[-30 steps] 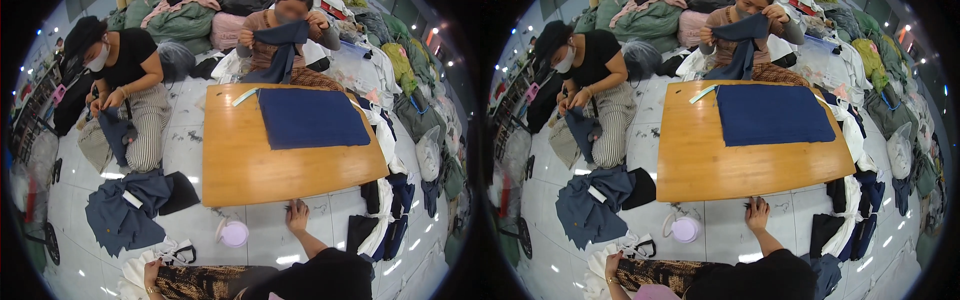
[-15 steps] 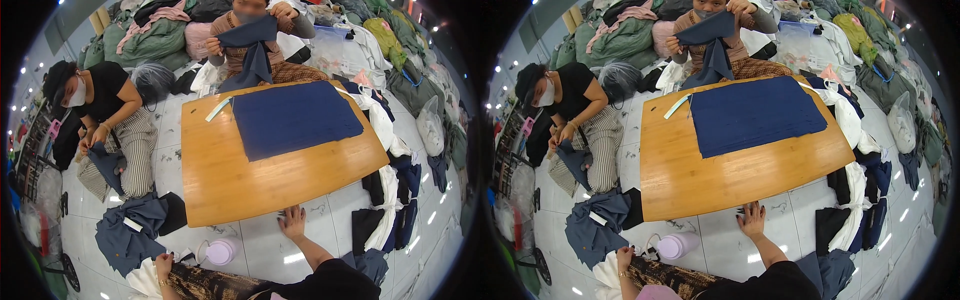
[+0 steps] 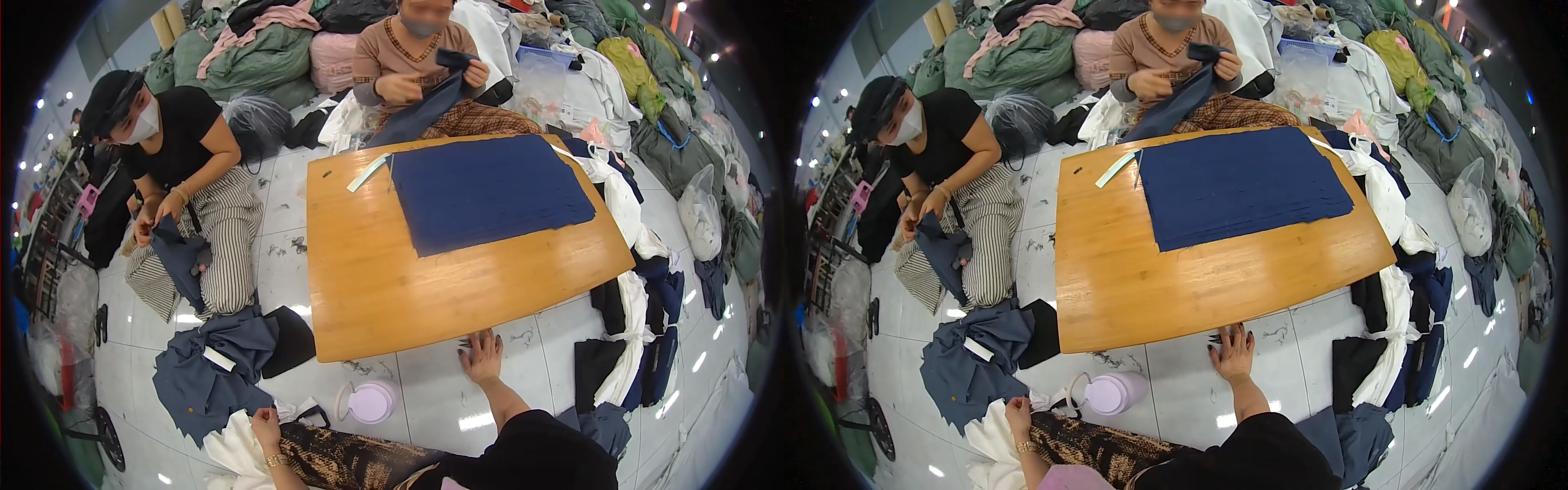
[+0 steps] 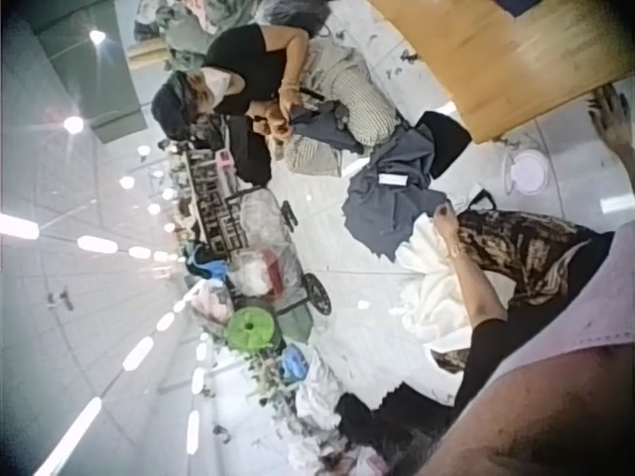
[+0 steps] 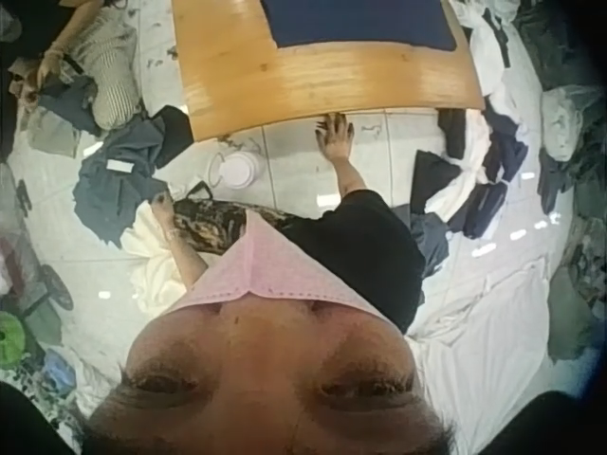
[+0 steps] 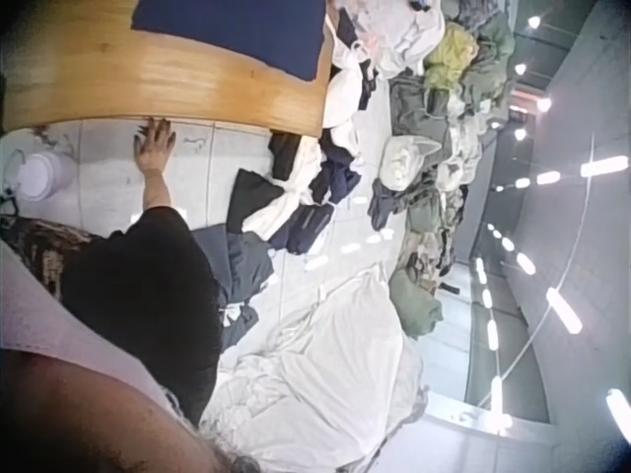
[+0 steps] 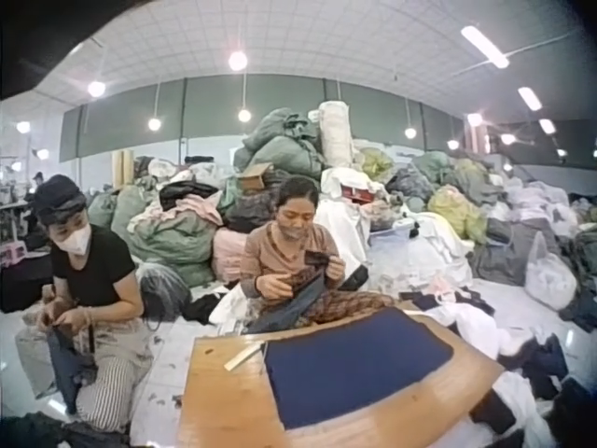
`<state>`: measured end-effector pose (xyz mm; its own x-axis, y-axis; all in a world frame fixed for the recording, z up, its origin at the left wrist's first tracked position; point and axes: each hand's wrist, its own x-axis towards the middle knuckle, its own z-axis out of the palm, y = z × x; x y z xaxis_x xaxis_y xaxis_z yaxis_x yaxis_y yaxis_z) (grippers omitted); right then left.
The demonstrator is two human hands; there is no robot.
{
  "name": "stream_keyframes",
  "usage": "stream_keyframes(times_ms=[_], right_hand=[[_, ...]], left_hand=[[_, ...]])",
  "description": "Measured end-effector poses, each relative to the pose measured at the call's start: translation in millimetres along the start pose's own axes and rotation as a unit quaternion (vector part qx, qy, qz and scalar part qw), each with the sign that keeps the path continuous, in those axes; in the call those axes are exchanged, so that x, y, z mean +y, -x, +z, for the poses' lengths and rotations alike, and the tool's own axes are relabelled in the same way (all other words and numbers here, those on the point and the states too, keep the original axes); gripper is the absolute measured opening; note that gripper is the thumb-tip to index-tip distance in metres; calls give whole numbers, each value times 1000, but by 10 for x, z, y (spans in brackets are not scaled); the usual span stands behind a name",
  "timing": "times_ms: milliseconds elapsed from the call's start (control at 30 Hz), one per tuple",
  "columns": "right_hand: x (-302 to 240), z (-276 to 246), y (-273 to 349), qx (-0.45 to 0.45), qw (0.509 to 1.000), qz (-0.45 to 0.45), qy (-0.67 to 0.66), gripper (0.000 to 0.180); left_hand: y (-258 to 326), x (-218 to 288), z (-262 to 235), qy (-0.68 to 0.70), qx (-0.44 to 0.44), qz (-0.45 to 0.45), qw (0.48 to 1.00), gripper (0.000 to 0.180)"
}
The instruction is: Inspecting and sorting white garments while using a thread nipper to trim loose threads in a factory setting.
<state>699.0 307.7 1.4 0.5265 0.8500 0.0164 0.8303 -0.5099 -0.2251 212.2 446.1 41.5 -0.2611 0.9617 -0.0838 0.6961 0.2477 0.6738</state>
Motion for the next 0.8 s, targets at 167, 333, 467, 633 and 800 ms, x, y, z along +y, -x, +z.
stream_keyframes(times_ms=[167, 333, 467, 633, 800], right_hand=[[-12, 20, 6, 11, 1000, -3, 6, 59], [-5, -16, -12, 1, 1000, 6, 4, 59], [-13, -22, -14, -1, 1000, 10, 0, 58], [-29, -44, -13, -5, 1000, 13, 3, 58], [-13, -33, -10, -15, 1000, 19, 6, 60]], left_hand=[[11, -26, -14, 10, 15, 8, 1000, 18], [31, 59, -12, 15, 16, 12, 1000, 17], [6, -24, 0, 23, 20, -1, 1000, 16], [11, -21, 7, 30, 24, -1, 999, 16], [26, 38, -23, 19, 5, -14, 1000, 18]])
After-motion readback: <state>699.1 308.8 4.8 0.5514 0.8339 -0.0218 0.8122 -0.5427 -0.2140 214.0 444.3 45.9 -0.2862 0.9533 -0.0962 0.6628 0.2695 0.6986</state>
